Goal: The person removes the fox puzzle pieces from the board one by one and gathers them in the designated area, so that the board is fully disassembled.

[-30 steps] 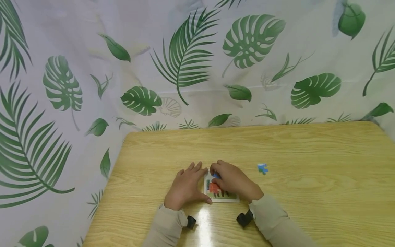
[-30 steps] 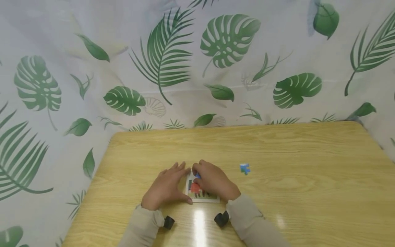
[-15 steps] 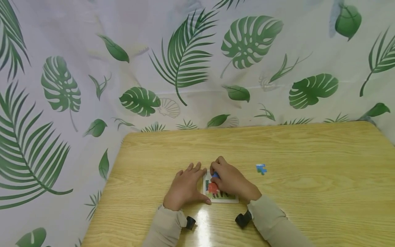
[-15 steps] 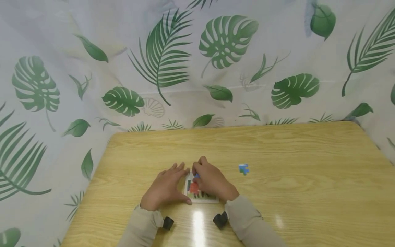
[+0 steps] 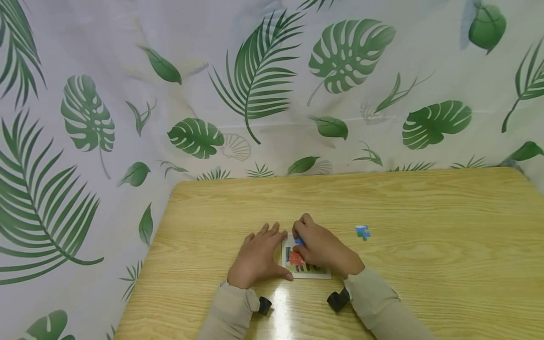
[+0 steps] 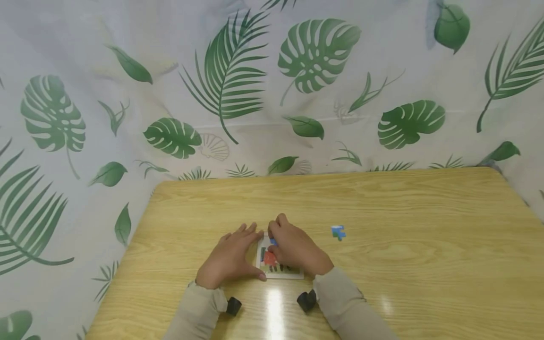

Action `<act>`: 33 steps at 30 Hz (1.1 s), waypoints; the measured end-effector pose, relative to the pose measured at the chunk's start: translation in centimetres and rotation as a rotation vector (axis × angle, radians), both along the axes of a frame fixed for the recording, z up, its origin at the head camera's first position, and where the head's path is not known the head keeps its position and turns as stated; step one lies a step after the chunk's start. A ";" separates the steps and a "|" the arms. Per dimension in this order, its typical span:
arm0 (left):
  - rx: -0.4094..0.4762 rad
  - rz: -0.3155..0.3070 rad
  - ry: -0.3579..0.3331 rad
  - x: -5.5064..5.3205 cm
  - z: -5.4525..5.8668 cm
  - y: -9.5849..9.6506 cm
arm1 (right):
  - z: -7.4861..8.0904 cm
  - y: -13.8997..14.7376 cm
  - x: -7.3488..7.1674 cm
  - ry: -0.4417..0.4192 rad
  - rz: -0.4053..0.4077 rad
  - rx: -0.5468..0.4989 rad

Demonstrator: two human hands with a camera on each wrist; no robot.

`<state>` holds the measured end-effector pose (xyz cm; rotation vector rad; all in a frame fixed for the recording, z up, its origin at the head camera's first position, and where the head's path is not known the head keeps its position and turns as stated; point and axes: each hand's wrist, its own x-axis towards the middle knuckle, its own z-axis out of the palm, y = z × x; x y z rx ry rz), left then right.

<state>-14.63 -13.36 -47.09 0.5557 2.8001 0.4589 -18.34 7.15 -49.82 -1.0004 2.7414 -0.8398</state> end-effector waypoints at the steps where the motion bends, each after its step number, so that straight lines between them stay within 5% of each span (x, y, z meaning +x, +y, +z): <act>1: 0.000 -0.001 0.002 0.0 0.0 0.0 | 0.0 0.0 0.0 -0.007 -0.006 -0.012; 14: -0.002 -0.004 -0.002 0.0 0.1 0.0 | 0.6 1.0 -0.6 -0.147 -0.022 -0.202; 20: -0.006 -0.006 -0.005 0.0 0.1 0.0 | 0.8 1.2 -0.8 -0.019 0.002 -0.223; 28: 0.004 -0.030 -0.014 0.0 0.8 0.4 | 1.5 1.5 -0.9 0.235 0.000 -0.111; 33: 0.100 -0.123 0.021 0.4 0.2 2.0 | 2.3 2.6 -0.7 0.189 -0.054 -0.081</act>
